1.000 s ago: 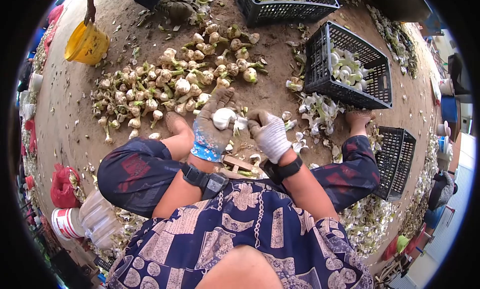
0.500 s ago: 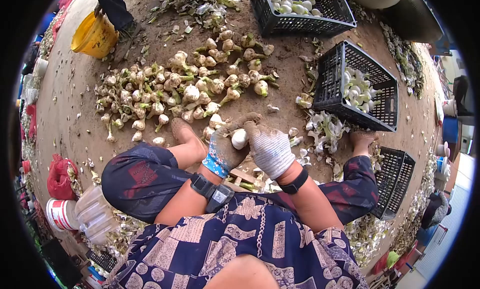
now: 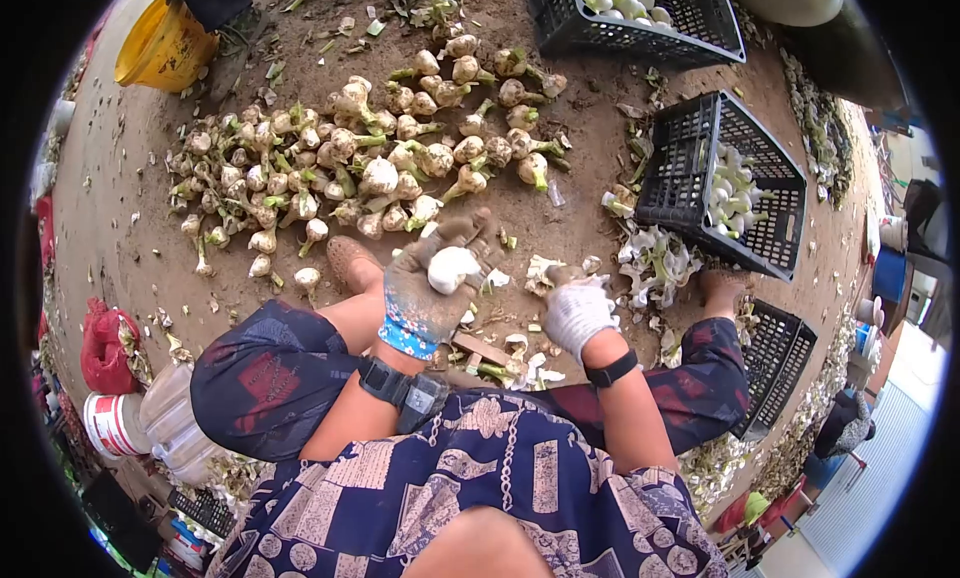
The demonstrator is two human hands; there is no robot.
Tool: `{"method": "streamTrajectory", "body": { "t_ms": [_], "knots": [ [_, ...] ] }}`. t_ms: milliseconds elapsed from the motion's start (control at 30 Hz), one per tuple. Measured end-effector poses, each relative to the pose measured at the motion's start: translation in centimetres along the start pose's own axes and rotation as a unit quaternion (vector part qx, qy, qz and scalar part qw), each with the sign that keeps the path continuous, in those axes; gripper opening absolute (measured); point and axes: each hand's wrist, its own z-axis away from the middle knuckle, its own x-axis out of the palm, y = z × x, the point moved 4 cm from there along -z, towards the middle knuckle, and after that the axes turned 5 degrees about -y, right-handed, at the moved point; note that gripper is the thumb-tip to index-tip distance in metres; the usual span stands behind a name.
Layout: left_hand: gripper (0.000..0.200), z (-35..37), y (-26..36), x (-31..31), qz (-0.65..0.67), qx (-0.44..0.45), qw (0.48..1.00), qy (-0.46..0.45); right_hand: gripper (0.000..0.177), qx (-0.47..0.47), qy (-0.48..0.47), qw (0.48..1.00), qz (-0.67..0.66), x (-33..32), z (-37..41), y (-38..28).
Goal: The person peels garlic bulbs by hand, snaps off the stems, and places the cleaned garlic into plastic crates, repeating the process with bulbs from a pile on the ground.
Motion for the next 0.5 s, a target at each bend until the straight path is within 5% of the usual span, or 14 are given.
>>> {"method": "streamTrajectory", "body": {
  "t_ms": [67, 100, 133, 200, 233, 267, 333, 400, 500],
  "knots": [
    [0.024, 0.5, 0.1, -0.9, -0.127, -0.004, 0.991, 0.052, 0.034, -0.150, 0.026, 0.965, -0.215, -1.6, -0.5, -1.7],
    [0.025, 0.6, 0.0, -1.8, -0.215, 0.020, 0.973, 0.075, 0.039, -0.158, -0.041, 0.975, -0.151, -1.9, -1.5, -2.2],
    [0.025, 0.7, 0.0, -2.2, -0.303, 0.042, 0.947, 0.098, 0.033, -0.049, -0.194, 0.972, -0.122, -3.8, -3.3, -2.4],
    [0.028, 0.9, 0.0, -2.7, -0.243, 0.024, 0.960, 0.136, 0.030, 0.064, -0.047, 0.987, -0.142, -6.5, -8.1, -0.5],
    [0.027, 0.6, 0.1, -3.9, -0.214, 0.006, 0.972, 0.098, 0.036, 0.066, 0.084, 0.976, -0.189, -7.6, -11.2, 0.8],
    [0.030, 0.9, 0.3, -3.7, -0.193, -0.024, 0.969, 0.154, 0.043, 0.068, 0.211, 0.946, -0.236, -8.4, -14.6, 2.2],
    [0.042, 1.0, 0.5, -3.0, -0.269, 0.017, 0.939, 0.214, 0.046, 0.039, 0.347, 0.922, -0.166, -10.7, -21.4, 2.4],
    [0.038, 0.9, 0.6, -4.3, -0.281, 0.019, 0.926, 0.252, 0.050, 0.099, 0.122, 0.969, -0.190, -11.6, -28.2, 2.0],
    [0.029, 0.2, 1.4, -4.6, -0.293, 0.053, 0.927, 0.228, 0.041, 0.073, 0.048, 0.991, -0.097, -10.6, -34.2, 1.1]
  ]
}}
